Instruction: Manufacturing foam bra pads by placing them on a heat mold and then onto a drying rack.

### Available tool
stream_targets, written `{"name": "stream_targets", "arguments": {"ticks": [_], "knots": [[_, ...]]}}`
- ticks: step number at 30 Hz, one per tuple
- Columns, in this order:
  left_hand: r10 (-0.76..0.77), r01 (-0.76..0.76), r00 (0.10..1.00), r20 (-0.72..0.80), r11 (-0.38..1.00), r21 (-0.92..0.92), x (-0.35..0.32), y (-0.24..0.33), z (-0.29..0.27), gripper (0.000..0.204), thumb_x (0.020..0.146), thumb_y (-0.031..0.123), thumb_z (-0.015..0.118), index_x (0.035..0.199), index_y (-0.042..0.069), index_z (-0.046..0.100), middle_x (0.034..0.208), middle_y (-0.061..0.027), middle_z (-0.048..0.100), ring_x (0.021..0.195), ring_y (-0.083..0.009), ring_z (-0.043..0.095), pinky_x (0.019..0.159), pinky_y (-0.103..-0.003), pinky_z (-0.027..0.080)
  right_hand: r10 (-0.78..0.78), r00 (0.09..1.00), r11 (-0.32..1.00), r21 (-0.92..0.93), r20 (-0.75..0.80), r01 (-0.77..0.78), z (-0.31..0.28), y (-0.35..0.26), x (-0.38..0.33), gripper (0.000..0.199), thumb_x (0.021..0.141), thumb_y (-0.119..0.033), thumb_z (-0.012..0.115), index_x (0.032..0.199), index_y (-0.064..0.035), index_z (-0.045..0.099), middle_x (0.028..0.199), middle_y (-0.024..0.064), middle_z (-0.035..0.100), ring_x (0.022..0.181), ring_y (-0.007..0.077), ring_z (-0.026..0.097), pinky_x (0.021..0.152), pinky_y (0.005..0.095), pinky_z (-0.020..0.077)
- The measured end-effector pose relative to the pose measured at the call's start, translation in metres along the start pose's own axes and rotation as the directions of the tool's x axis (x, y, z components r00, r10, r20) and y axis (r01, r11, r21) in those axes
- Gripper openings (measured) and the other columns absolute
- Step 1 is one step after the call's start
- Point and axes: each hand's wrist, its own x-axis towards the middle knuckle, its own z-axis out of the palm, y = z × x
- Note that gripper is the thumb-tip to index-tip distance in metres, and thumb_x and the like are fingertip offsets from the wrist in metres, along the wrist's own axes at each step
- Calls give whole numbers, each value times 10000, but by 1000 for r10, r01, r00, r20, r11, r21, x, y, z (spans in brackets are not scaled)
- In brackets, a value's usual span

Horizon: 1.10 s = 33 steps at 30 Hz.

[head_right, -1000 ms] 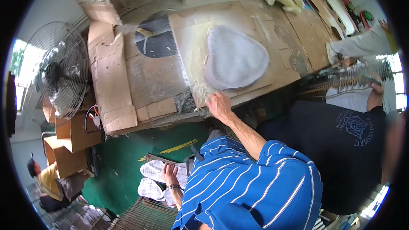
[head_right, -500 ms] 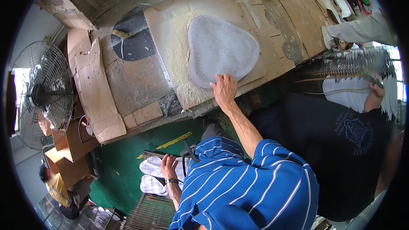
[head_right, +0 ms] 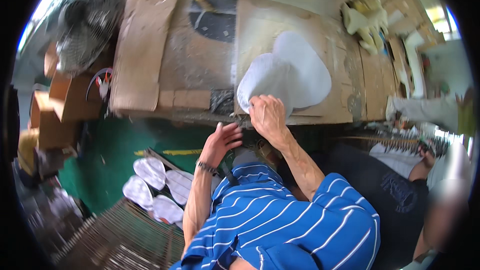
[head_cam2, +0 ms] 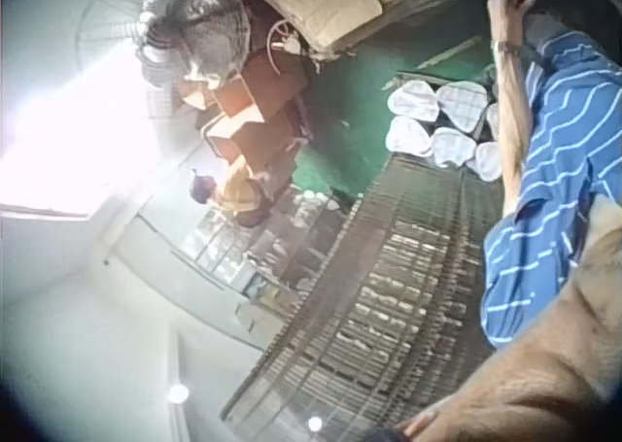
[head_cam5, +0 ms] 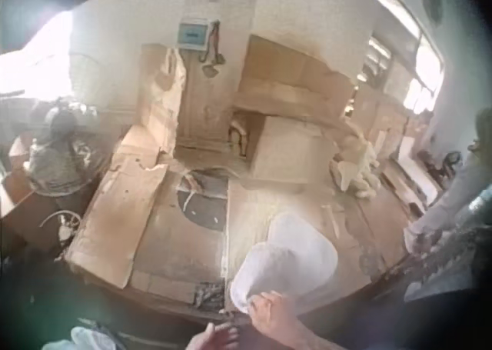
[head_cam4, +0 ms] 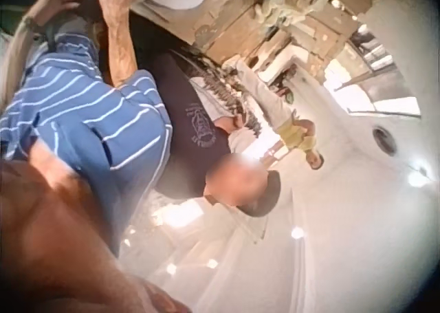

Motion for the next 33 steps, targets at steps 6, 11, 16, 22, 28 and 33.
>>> {"name": "stream_targets", "arguments": {"ticks": [6,11,16,22,28,33], "knots": [[255,-311,947,-195,879,-361,-58,-37,-59,159,905,72,694,1040,64,610,933,-40,667,851,-152,670,749,-299,568,-281,867,960,128,412,251,51,-106,-42,151,824,-205,663,838,-55,652,817,157,648,817,366,620,721,493,472],[415,-615,779,-471,651,-444,-131,-87,-115,443,890,41,671,1313,23,540,1189,-65,637,1054,-149,626,900,-313,519,-493,634,862,234,596,450,91,-186,-70,223,776,-249,711,837,-37,742,772,200,694,748,375,682,706,472,531],[464,-919,393,-794,218,-328,-206,-166,-145,375,874,18,614,1246,9,568,1171,-106,651,1091,-232,641,952,-425,536,-684,325,684,419,653,598,147,-242,-134,374,844,-418,689,946,-65,758,787,160,687,790,352,681,716,474,519],[239,-963,-34,-970,-268,-32,-261,-220,-175,387,795,-35,609,1181,-64,609,1141,-158,683,1059,-291,666,950,-456,549,-799,224,567,574,558,591,171,-299,-191,336,899,-285,680,1039,19,700,937,218,674,845,377,649,757,443,512],[-137,-775,-263,-955,-560,293,-327,-300,-233,400,801,-20,576,1196,41,561,1127,-76,655,1007,-233,683,807,-422,619,-702,112,515,392,704,763,207,-308,-220,359,882,-302,702,1111,-26,712,931,160,685,821,264,665,770,369,525],[-420,-591,-238,-876,-653,474,-378,-423,-360,332,822,-10,565,1140,86,569,1089,-64,652,1009,-259,670,801,-459,606,-619,-65,325,331,782,886,269,-318,-253,371,833,-274,701,1112,-30,714,995,186,700,918,327,683,830,414,532]]}}
